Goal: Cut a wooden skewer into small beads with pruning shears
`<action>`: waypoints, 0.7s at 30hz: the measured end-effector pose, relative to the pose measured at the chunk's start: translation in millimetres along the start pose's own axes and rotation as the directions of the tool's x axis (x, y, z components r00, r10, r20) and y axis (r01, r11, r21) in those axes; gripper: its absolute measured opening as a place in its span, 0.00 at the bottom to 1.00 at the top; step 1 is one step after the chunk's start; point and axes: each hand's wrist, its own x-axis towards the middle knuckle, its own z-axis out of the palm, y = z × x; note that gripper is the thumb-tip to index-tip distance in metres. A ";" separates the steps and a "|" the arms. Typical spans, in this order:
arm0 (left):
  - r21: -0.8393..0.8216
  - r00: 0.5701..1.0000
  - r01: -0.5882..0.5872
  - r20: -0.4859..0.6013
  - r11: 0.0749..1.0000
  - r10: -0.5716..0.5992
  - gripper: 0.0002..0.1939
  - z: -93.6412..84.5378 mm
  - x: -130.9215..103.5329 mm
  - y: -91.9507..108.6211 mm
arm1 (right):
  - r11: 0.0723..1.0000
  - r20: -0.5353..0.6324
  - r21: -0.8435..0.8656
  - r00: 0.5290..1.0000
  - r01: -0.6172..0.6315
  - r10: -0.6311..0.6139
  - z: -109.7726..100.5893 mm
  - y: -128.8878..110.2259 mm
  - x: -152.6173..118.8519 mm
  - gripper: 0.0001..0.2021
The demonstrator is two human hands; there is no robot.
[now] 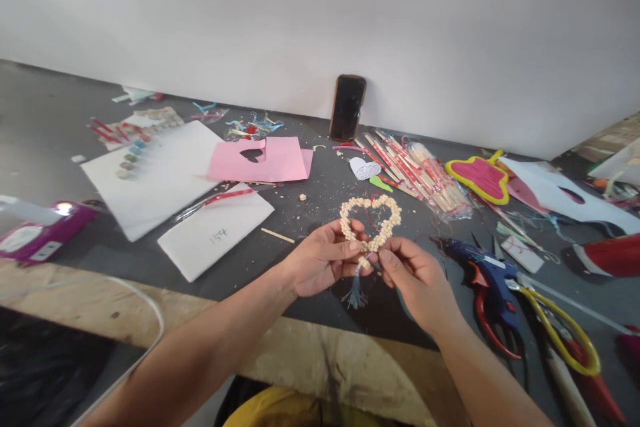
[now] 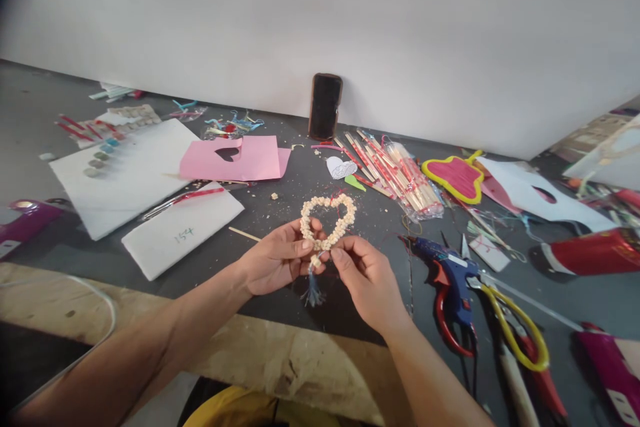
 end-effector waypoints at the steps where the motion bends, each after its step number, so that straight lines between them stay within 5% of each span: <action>1: -0.002 1.000 -0.008 -0.017 1.000 0.008 0.14 0.5 0.4 0.2 | 0.994 -0.038 -0.100 0.998 0.040 -0.044 -0.5 -1.7 -0.6 0.09; 6: 0.010 0.999 -0.028 -0.032 1.000 0.028 0.13 0.2 1.4 0.1 | 0.840 -0.080 -0.480 0.941 0.252 -0.328 -2.6 -2.0 -1.5 0.05; 15: 0.001 0.999 -0.030 -0.025 1.000 0.030 0.15 0.0 -0.3 0.4 | 0.793 -0.032 -0.556 0.946 0.251 -0.322 -0.6 3.3 -0.3 0.05; 21: 0.079 0.998 -0.048 -0.046 0.996 0.052 0.17 0.4 1.0 -0.8 | 0.634 0.024 -0.649 0.844 0.421 -0.536 -4.6 3.2 -0.5 0.05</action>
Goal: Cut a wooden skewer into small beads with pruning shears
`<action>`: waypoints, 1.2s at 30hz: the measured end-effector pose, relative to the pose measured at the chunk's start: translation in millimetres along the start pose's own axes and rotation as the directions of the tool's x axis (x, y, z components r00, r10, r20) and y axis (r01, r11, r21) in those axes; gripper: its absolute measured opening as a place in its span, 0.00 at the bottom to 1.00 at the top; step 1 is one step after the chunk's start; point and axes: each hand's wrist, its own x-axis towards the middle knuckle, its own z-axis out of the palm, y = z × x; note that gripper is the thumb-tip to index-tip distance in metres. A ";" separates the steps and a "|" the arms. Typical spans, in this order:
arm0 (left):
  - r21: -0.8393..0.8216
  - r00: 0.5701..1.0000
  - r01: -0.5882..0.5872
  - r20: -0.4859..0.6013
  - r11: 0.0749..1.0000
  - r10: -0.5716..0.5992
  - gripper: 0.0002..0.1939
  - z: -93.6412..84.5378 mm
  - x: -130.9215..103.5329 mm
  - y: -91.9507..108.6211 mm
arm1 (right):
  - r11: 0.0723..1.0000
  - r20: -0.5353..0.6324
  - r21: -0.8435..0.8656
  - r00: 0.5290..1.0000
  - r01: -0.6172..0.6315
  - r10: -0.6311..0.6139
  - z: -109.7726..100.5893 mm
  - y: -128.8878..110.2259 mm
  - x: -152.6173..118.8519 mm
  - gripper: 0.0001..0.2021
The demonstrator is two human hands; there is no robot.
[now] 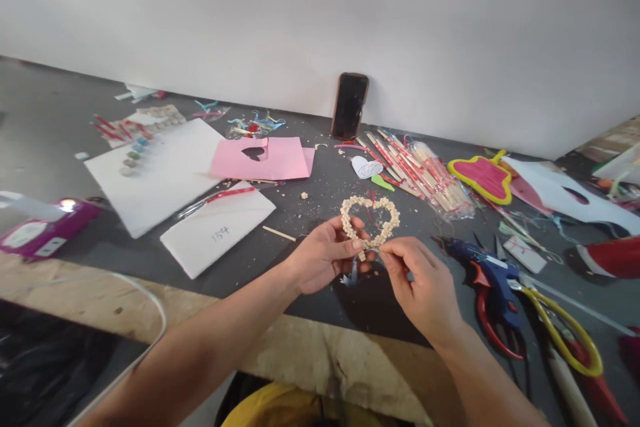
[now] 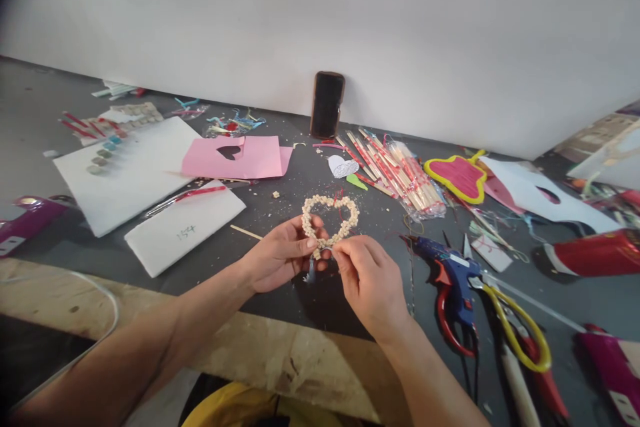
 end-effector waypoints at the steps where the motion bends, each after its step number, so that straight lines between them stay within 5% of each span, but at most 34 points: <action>1: 0.020 1.000 0.000 0.002 1.000 0.000 0.17 0.3 0.0 -0.4 | 0.998 -0.022 -0.042 0.999 0.045 -0.046 -0.5 1.0 0.3 0.05; 7: 0.124 1.000 0.018 0.000 0.992 -0.018 0.16 2.5 -0.3 -1.5 | 0.956 -0.074 -0.245 0.979 0.165 -0.188 -3.7 1.8 3.4 0.07; 22: 0.174 0.999 -0.020 0.050 0.984 0.011 0.17 2.6 -1.3 -7.2 | 0.912 0.054 -0.378 0.988 0.157 -0.147 -6.9 -6.1 5.8 0.06; 36: 0.206 1.000 -0.028 -0.005 0.978 0.029 0.16 5.1 -0.7 -3.6 | 0.987 -0.019 -0.105 0.992 0.125 -0.127 -7.5 -0.8 3.7 0.03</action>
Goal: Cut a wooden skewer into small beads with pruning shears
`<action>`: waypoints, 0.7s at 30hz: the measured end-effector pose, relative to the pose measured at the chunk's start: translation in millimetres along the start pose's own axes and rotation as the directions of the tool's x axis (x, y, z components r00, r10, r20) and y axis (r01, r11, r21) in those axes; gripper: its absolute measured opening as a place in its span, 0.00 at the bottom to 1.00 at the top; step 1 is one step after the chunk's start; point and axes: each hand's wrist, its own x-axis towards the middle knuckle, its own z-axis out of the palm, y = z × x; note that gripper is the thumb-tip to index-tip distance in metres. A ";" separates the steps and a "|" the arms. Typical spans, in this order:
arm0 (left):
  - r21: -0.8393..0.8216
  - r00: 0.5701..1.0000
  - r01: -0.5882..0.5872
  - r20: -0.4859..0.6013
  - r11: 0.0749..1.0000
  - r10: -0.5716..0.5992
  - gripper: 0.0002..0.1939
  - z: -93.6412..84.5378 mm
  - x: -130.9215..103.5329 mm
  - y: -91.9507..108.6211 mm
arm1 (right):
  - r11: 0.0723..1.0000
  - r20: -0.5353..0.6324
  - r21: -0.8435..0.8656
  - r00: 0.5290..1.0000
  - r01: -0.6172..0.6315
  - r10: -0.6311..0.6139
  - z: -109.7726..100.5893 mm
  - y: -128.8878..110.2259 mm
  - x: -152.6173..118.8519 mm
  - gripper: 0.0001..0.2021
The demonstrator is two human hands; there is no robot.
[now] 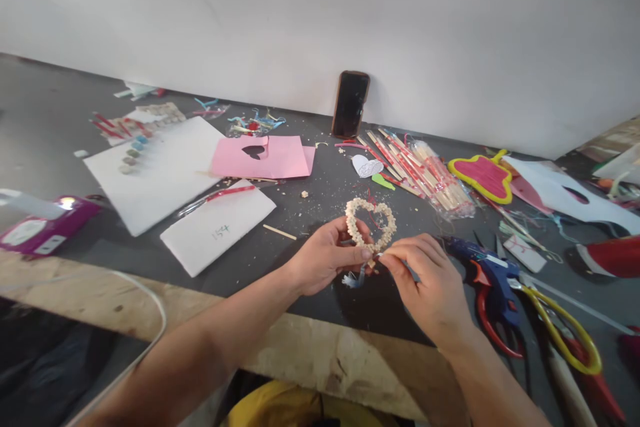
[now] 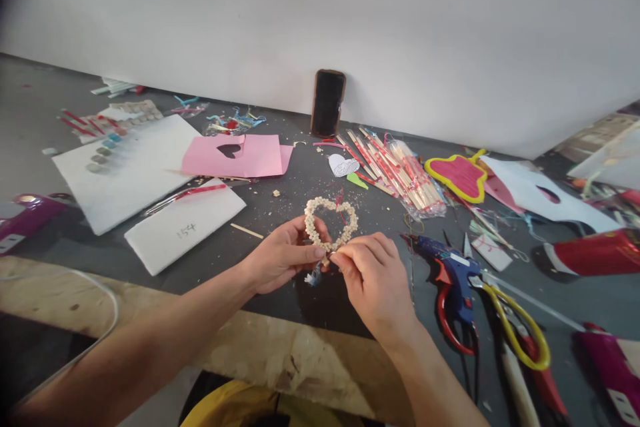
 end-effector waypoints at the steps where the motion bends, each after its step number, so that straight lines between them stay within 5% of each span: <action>1: 0.000 1.000 -0.004 -0.005 1.000 0.004 0.16 -0.4 0.3 0.1 | 1.000 -0.002 0.007 1.000 -0.002 0.002 0.1 0.3 -0.1 0.03; 21: -0.008 1.000 -0.001 -0.004 1.000 0.001 0.15 -3.4 1.0 -1.0 | 0.998 0.073 0.057 0.997 -0.011 0.007 -2.2 2.5 -0.1 0.04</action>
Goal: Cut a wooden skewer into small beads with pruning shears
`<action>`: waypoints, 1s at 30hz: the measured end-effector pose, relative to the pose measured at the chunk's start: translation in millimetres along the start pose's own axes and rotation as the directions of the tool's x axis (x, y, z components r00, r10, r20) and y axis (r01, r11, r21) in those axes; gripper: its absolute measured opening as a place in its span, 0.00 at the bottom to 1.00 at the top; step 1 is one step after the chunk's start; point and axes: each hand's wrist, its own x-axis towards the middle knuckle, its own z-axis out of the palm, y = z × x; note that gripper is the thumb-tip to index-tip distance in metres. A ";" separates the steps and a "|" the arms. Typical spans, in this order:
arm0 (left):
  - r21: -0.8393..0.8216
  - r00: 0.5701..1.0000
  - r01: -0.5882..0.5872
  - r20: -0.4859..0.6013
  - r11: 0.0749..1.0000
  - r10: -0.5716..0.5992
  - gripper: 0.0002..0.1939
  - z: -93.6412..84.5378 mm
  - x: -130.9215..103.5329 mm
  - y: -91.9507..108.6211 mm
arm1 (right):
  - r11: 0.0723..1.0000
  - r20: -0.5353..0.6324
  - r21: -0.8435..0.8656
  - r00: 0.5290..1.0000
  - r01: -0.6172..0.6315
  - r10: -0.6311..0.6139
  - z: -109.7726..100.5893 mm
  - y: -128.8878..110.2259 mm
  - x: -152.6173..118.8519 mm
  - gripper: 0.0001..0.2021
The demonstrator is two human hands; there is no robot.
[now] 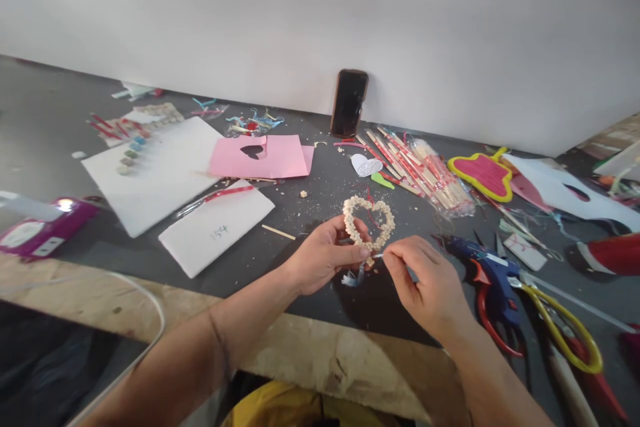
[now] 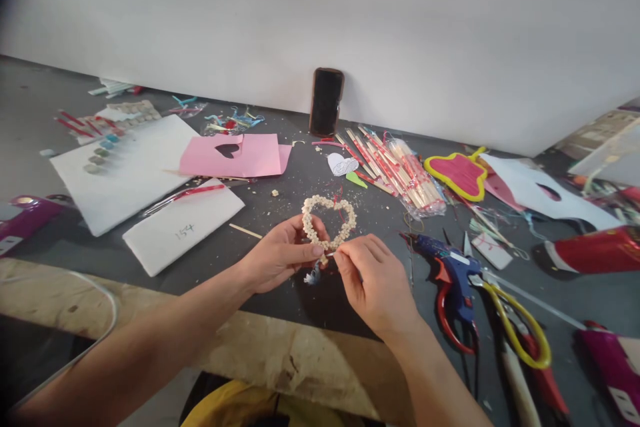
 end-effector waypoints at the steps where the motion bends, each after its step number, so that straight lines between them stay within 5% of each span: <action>1: 0.000 1.000 -0.001 0.005 1.000 0.001 0.15 0.6 -0.1 -0.1 | 1.000 0.003 -0.015 1.000 0.010 -0.010 0.3 -0.3 0.1 0.04; 16: 0.018 1.000 -0.007 0.031 1.000 0.007 0.16 1.9 -1.8 -1.9 | 0.974 -0.155 -0.223 0.985 0.040 -0.076 2.0 -2.5 2.3 0.05; 30: 0.010 0.998 0.022 0.051 1.000 -0.023 0.18 3.6 -2.8 -3.1 | 0.977 -0.119 -0.210 0.991 0.043 -0.069 3.8 1.0 1.6 0.06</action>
